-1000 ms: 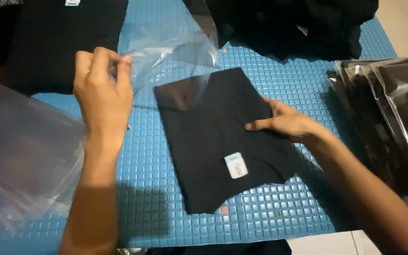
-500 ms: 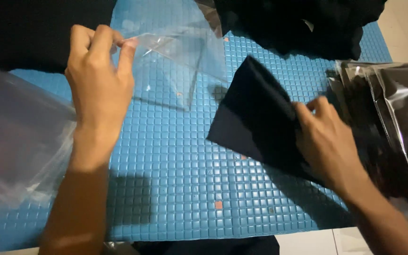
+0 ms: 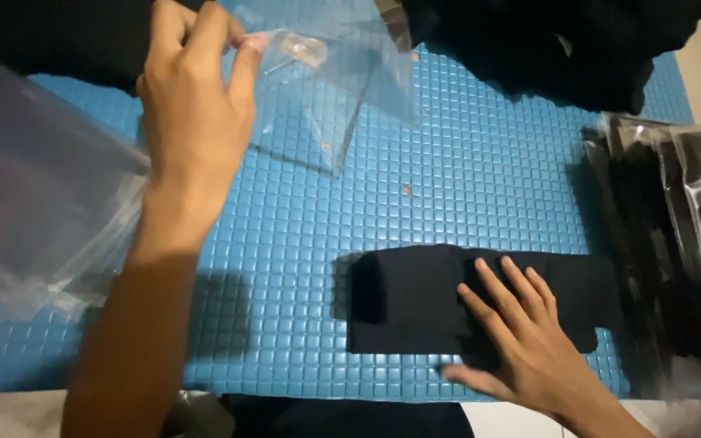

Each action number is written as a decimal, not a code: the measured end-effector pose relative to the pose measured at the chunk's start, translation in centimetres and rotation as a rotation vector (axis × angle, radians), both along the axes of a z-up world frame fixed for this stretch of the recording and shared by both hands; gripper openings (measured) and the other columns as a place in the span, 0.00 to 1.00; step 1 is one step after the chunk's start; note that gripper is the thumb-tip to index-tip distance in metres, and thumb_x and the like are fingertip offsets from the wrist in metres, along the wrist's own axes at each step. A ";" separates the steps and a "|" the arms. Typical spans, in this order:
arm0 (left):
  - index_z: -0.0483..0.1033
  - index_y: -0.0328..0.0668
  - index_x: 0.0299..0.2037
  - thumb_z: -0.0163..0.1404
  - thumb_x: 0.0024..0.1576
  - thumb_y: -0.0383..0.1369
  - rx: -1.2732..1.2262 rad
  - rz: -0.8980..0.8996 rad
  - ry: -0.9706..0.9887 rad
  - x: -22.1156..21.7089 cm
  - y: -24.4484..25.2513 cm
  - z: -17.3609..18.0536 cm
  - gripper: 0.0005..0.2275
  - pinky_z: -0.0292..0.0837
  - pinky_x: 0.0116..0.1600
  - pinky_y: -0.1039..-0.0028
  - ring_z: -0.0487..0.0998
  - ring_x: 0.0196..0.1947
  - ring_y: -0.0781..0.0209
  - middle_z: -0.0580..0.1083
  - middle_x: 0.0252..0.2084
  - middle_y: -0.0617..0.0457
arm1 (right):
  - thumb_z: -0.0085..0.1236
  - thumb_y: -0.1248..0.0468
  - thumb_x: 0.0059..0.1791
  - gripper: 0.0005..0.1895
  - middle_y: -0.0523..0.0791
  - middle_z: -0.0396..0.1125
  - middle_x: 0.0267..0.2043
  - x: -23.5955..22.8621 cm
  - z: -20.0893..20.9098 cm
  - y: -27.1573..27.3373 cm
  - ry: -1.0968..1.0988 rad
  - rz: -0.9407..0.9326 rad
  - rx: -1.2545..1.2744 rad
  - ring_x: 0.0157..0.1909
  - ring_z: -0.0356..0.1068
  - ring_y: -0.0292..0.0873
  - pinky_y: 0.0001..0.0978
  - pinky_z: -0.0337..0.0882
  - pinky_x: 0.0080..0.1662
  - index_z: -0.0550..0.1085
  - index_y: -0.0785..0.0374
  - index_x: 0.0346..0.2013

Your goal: The person folds black t-shirts and places each one into a clear plastic bag on a blue textured mat. The person repeats this process for multiple shirts, stacking the packaged shirts to the right.

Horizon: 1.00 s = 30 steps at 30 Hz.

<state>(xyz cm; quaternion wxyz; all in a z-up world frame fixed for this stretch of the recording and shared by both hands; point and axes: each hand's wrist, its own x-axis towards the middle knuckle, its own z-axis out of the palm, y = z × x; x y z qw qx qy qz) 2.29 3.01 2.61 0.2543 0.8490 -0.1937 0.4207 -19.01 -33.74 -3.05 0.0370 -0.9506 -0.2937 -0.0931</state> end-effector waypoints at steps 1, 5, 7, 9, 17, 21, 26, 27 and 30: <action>0.72 0.30 0.40 0.65 0.69 0.22 0.003 0.005 0.005 -0.1 -0.1 0.1 0.12 0.74 0.36 0.58 0.73 0.35 0.48 0.64 0.42 0.43 | 0.58 0.26 0.39 0.58 0.53 0.46 0.80 0.1 0.5 -0.2 0.005 0.005 0.003 0.81 0.43 0.59 0.63 0.46 0.74 0.58 0.58 0.72; 0.71 0.30 0.40 0.65 0.68 0.22 -0.013 -0.042 -0.032 -0.1 -0.3 0.2 0.12 0.75 0.39 0.58 0.75 0.38 0.48 0.67 0.44 0.43 | 0.55 0.27 0.40 0.57 0.49 0.44 0.80 1.2 1.4 -2.2 0.067 0.080 -0.243 0.80 0.42 0.56 0.53 0.45 0.73 0.54 0.56 0.73; 0.71 0.30 0.40 0.65 0.67 0.22 -0.005 -0.065 -0.030 -0.2 -0.4 0.2 0.11 0.75 0.40 0.57 0.76 0.38 0.47 0.68 0.44 0.43 | 0.47 0.27 0.43 0.58 0.44 0.39 0.83 1.8 1.5 -3.2 0.033 0.120 -0.430 0.81 0.36 0.50 0.45 0.41 0.73 0.45 0.52 0.79; 0.70 0.30 0.41 0.63 0.66 0.22 0.005 -0.062 -0.004 -0.3 -0.9 0.2 0.10 0.72 0.38 0.52 0.76 0.39 0.42 0.68 0.44 0.43 | 0.47 0.37 0.29 0.64 0.44 0.38 0.82 1.8 1.6 -3.8 -0.165 0.257 -0.554 0.81 0.38 0.49 0.43 0.43 0.73 0.45 0.49 0.79; 0.73 0.32 0.42 0.62 0.68 0.25 0.052 -0.062 0.095 -1.3 -2.5 0.1 0.09 0.73 0.39 0.61 0.74 0.39 0.47 0.65 0.44 0.42 | 0.52 0.71 0.46 0.39 0.54 0.63 0.64 2.9 2.8 -0.1 -0.142 0.207 -0.356 0.65 0.64 0.57 0.48 0.68 0.61 0.55 0.65 0.73; 0.72 0.35 0.48 0.58 0.65 0.30 0.071 -0.045 0.300 -2.6 -4.3 0.7 0.09 0.73 0.28 0.68 0.74 0.28 0.54 0.65 0.49 0.42 | 0.47 0.59 0.49 0.33 0.53 0.68 0.56 5.6 0.2 -1.1 -0.059 0.103 -0.193 0.53 0.69 0.52 0.45 0.71 0.52 0.62 0.66 0.69; 0.71 0.39 0.45 0.59 0.64 0.34 0.100 -0.010 0.262 -1.9 -5.3 -1.0 0.11 0.70 0.22 0.63 0.72 0.19 0.51 0.63 0.47 0.46 | 0.45 0.47 0.52 0.39 0.61 0.54 0.72 7.3 -0.9 -1.5 -0.023 0.053 -0.445 0.65 0.61 0.59 0.47 0.67 0.55 0.52 0.58 0.75; 0.71 0.39 0.44 0.59 0.64 0.35 0.105 0.007 0.256 -1.8 -5.5 -1.4 0.11 0.68 0.20 0.62 0.71 0.18 0.51 0.63 0.47 0.47 | 0.45 0.48 0.52 0.40 0.60 0.56 0.70 7.5 -1.2 -2.0 -0.001 0.078 -0.461 0.66 0.61 0.59 0.47 0.66 0.55 0.50 0.58 0.76; 0.68 0.35 0.44 0.57 0.65 0.34 0.051 -0.096 0.285 -2.3 -6.1 -0.7 0.12 0.63 0.14 0.69 0.85 0.30 0.47 0.63 0.50 0.43 | 0.45 0.55 0.53 0.45 0.59 0.61 0.59 9.0 0.2 -3.1 0.173 0.072 -0.400 0.62 0.62 0.59 0.58 0.52 0.69 0.37 0.56 0.80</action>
